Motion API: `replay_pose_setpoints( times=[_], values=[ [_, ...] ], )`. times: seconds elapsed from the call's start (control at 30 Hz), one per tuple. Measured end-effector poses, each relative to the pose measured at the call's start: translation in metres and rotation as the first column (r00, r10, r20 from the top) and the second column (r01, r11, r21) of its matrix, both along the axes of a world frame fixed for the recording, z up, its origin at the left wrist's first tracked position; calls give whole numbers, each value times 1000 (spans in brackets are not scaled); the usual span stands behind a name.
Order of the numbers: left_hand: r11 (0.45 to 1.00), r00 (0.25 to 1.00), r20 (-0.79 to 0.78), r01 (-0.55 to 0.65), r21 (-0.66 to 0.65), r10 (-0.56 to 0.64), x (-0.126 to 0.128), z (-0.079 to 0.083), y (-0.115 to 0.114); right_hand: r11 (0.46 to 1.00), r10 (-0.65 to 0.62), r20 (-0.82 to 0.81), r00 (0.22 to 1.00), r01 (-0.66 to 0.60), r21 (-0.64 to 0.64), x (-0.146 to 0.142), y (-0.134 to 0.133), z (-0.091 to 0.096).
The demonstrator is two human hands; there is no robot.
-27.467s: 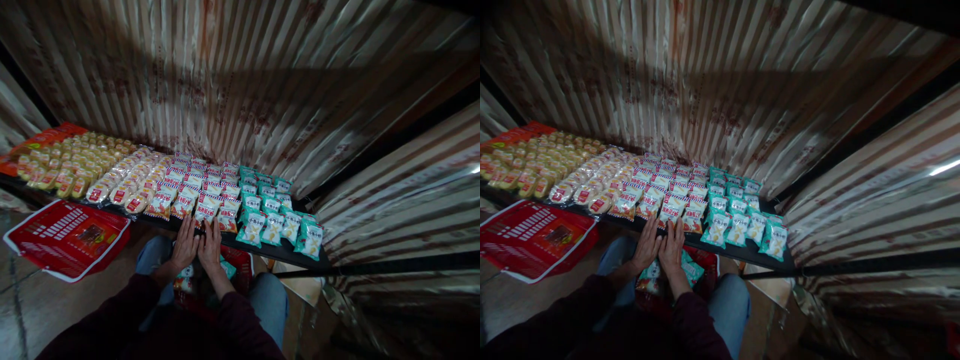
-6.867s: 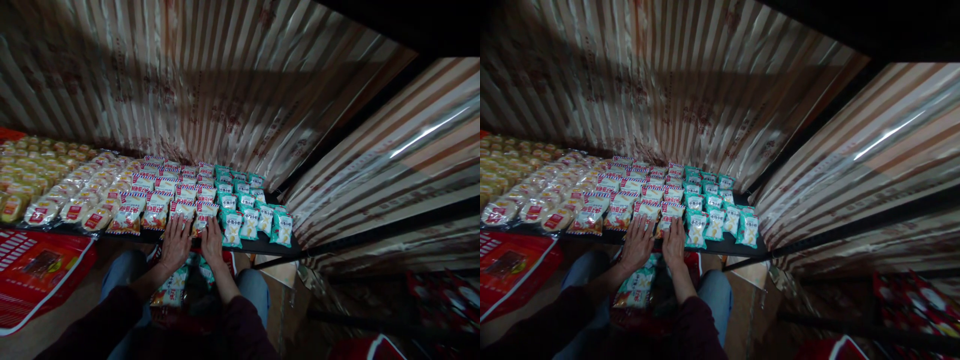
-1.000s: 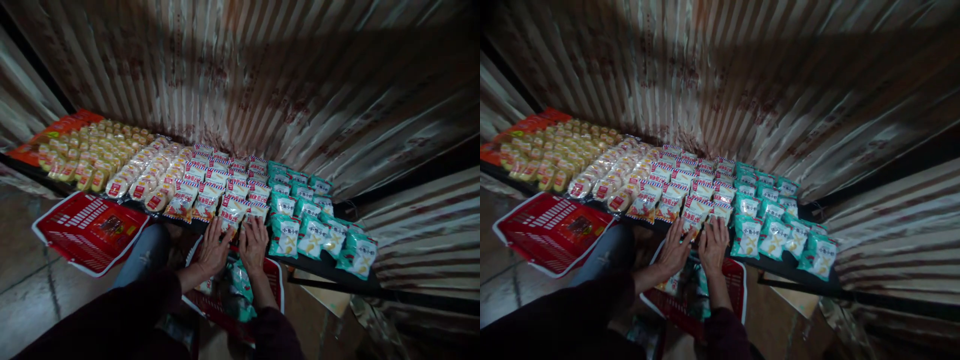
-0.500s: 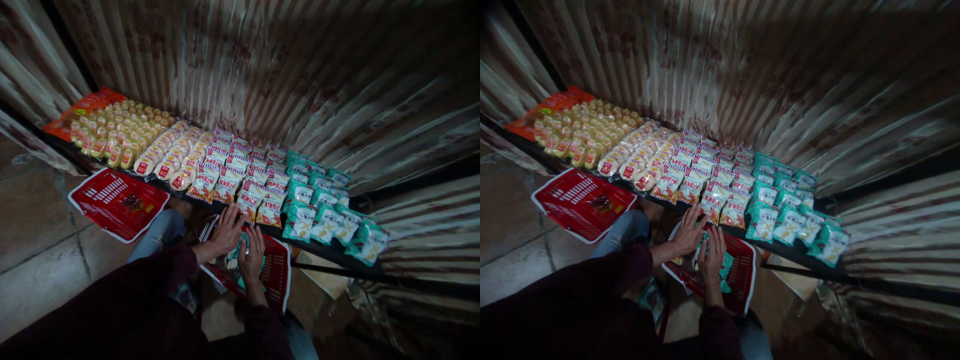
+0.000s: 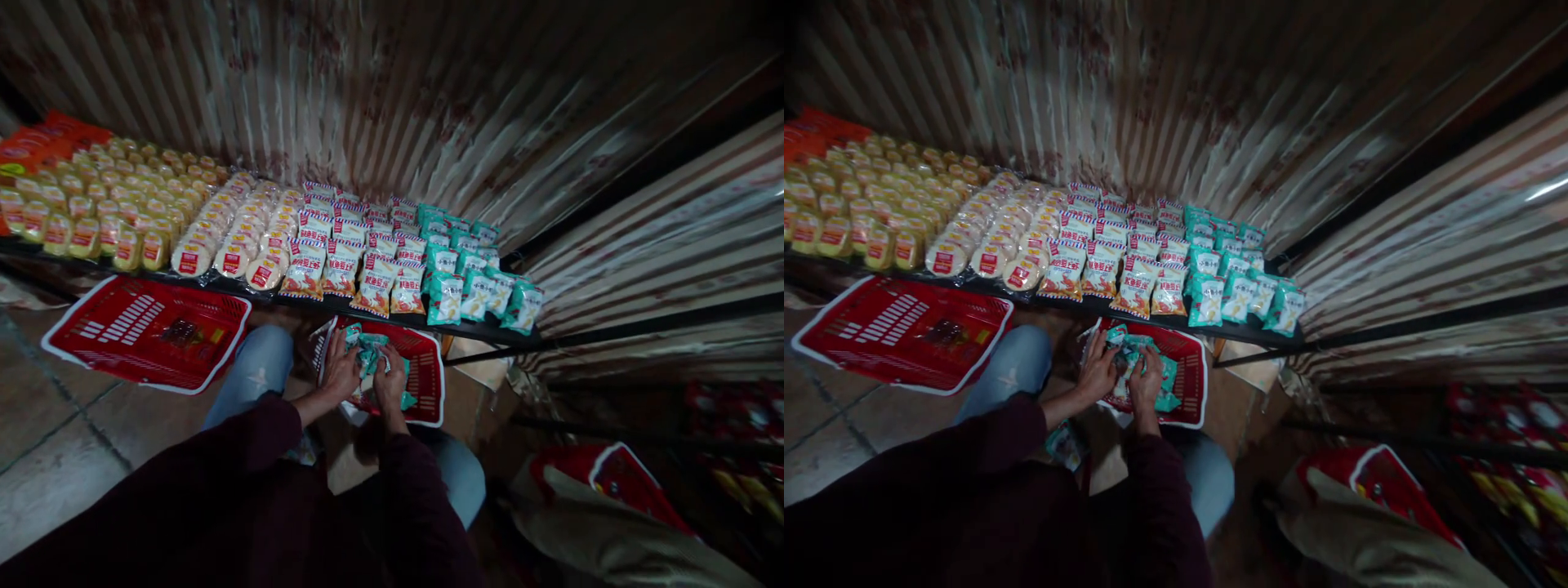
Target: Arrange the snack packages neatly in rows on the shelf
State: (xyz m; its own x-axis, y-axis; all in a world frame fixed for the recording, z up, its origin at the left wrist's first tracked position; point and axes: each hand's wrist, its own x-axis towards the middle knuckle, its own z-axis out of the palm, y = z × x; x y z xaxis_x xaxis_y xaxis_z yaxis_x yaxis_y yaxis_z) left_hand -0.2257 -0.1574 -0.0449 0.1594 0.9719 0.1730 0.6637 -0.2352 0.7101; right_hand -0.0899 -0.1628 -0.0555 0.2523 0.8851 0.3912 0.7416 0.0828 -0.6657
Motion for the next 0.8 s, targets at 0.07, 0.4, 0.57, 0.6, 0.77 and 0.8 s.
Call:
replay_pose_setpoints(
  times=[0.07, 0.4, 0.57, 0.6, 0.77, 0.8],
  values=[
    [999, 1000, 6, -26, -44, 26, -1, -5, -3, 999, -28, -24, 999, 28, -22, 3, -4, 1],
    [936, 996, 23, -74, -345, 87, -33, -18, -23, 945, 165, -270, 949, -230, -231, -46, -35, 16],
    [891, 986, 75, -98, -444, 146, -36, -21, -31, 929, 108, -386, 916, -231, -290, -76, -41, 6],
    [886, 982, 94, -104, -453, 163, -36, -21, -31, 932, 82, -401, 912, -212, -293, -80, -37, 2],
    [864, 941, 195, -155, -479, 277, -45, -18, -28, 949, -6, -480, 878, -146, -280, -109, -19, -7],
    [858, 928, 211, -173, -484, 306, -49, -17, -29, 951, -19, -495, 869, -136, -276, -116, -19, -7]
  ],
)
